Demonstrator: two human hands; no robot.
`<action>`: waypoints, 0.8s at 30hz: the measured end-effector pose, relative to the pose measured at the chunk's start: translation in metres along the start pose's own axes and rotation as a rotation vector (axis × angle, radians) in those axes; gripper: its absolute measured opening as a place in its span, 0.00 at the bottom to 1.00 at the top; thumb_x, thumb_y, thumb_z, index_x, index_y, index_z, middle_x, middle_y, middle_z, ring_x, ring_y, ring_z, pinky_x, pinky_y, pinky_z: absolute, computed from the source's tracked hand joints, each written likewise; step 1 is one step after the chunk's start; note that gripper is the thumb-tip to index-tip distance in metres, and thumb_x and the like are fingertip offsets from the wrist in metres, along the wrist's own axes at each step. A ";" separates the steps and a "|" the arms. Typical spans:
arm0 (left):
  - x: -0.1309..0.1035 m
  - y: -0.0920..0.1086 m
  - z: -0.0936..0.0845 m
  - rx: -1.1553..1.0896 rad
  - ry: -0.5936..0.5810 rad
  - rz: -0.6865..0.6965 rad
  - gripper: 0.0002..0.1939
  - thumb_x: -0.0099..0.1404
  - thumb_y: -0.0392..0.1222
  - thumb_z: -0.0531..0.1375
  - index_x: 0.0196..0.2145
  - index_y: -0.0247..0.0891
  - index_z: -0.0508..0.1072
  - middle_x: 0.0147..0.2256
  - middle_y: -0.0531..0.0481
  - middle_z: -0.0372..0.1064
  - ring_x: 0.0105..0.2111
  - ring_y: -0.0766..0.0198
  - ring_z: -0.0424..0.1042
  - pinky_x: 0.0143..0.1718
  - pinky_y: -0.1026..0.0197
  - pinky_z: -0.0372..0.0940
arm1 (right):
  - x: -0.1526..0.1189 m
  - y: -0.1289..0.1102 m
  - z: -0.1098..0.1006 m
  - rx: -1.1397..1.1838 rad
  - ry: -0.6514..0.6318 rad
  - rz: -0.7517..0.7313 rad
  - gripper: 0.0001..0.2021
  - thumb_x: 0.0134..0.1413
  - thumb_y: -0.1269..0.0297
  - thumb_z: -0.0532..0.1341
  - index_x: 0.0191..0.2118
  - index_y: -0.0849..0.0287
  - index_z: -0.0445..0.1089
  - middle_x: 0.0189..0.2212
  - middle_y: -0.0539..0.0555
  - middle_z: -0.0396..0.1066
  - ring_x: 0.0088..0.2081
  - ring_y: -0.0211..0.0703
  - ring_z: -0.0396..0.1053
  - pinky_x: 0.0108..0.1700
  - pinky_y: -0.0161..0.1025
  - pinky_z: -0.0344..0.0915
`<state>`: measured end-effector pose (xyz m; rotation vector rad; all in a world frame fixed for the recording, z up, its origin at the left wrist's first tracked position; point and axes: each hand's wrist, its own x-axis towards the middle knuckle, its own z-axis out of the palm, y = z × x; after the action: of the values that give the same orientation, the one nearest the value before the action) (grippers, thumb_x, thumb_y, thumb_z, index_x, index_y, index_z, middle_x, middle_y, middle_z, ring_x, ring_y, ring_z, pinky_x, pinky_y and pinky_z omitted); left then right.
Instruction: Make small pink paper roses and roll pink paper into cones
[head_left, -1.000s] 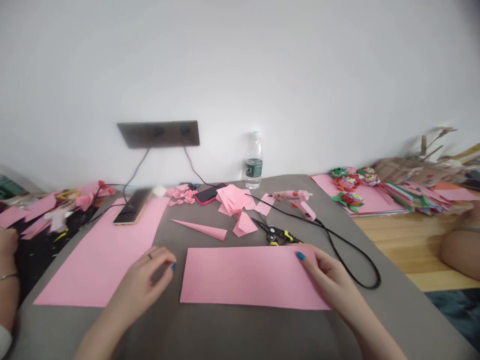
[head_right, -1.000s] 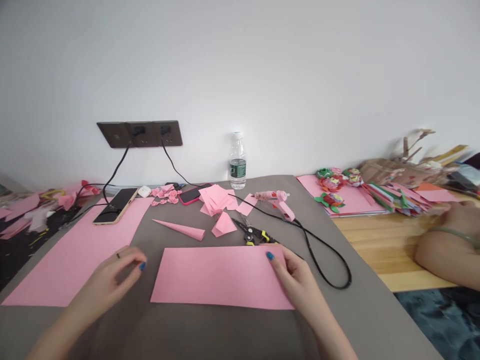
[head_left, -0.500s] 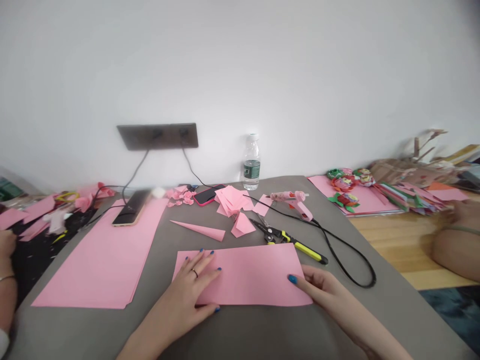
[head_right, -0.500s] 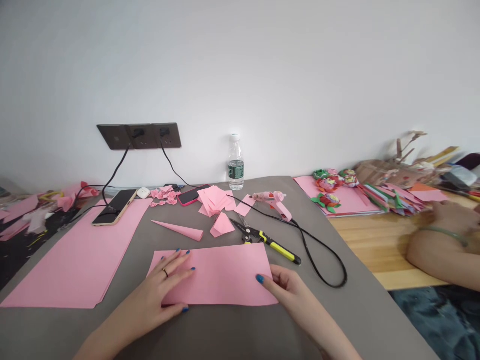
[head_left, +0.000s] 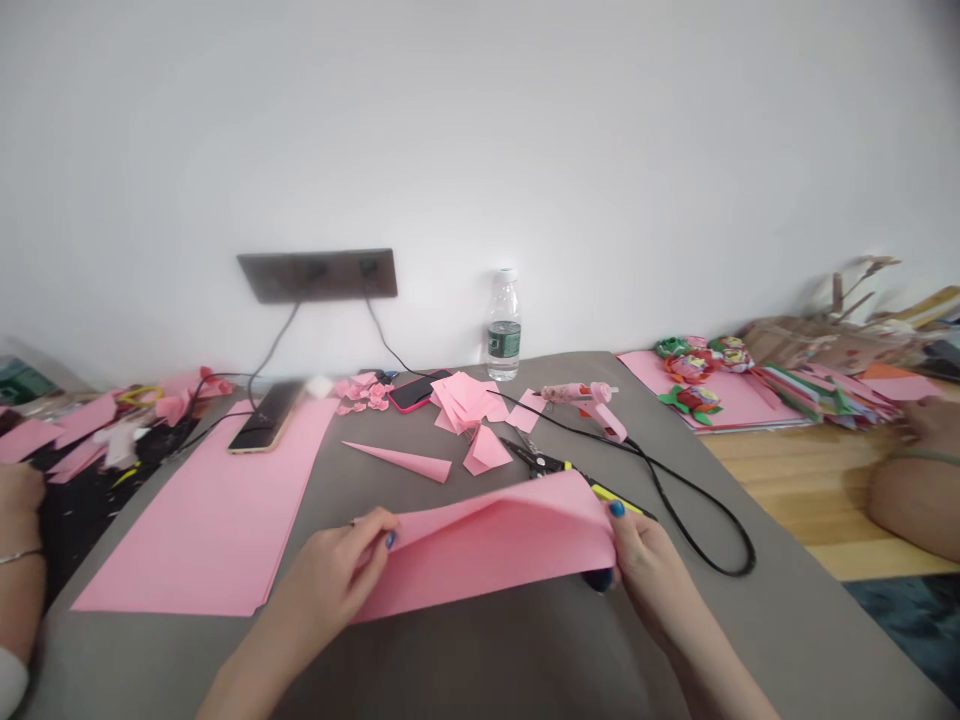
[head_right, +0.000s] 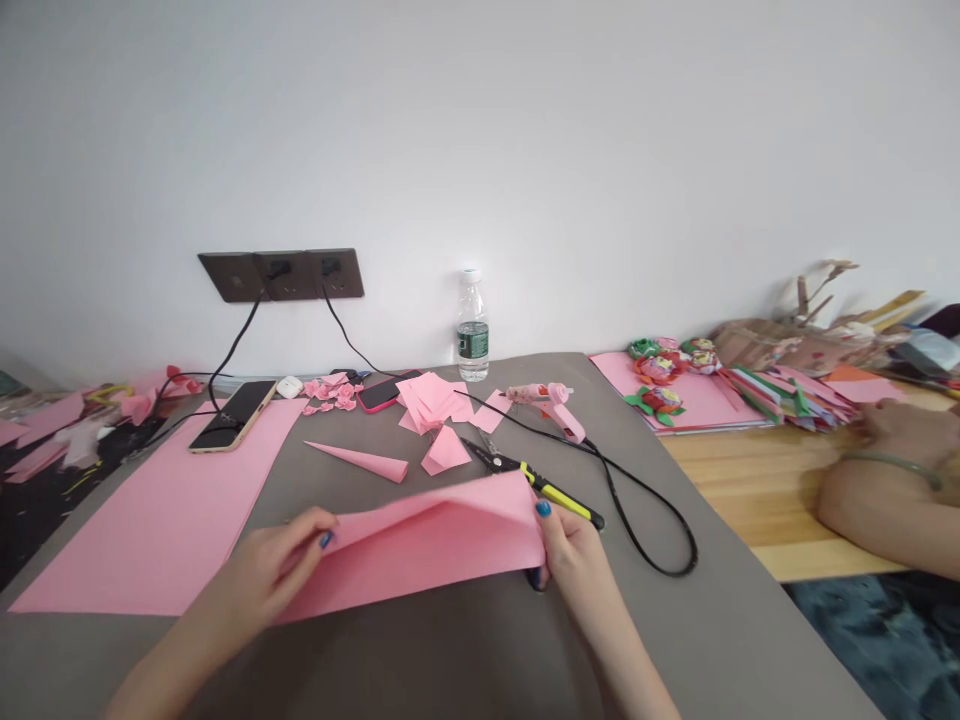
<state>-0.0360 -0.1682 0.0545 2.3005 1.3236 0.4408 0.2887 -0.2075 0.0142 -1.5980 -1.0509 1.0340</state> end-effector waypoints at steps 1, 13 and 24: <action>-0.001 -0.001 -0.006 -0.018 0.064 -0.034 0.12 0.71 0.42 0.47 0.40 0.43 0.70 0.28 0.54 0.74 0.25 0.62 0.73 0.27 0.65 0.63 | 0.002 -0.004 -0.002 0.000 -0.016 -0.007 0.33 0.50 0.28 0.52 0.13 0.53 0.56 0.09 0.49 0.58 0.15 0.38 0.54 0.22 0.37 0.55; -0.009 -0.015 -0.019 -0.767 0.020 -0.463 0.24 0.58 0.65 0.62 0.36 0.41 0.71 0.25 0.56 0.62 0.25 0.65 0.60 0.25 0.67 0.55 | 0.067 -0.069 -0.019 -0.446 0.079 -0.382 0.12 0.52 0.54 0.62 0.25 0.55 0.65 0.22 0.48 0.67 0.25 0.41 0.63 0.29 0.37 0.56; -0.032 -0.026 0.008 -0.670 -0.469 -0.477 0.18 0.62 0.57 0.61 0.40 0.39 0.72 0.30 0.49 0.73 0.29 0.59 0.72 0.29 0.62 0.64 | 0.088 -0.070 0.031 -0.496 -0.370 -0.484 0.19 0.51 0.78 0.54 0.44 0.55 0.76 0.46 0.55 0.78 0.46 0.49 0.74 0.44 0.40 0.68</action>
<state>-0.0668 -0.1864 0.0323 1.3732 1.1904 0.1317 0.2722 -0.1021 0.0620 -1.4292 -1.9545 0.7802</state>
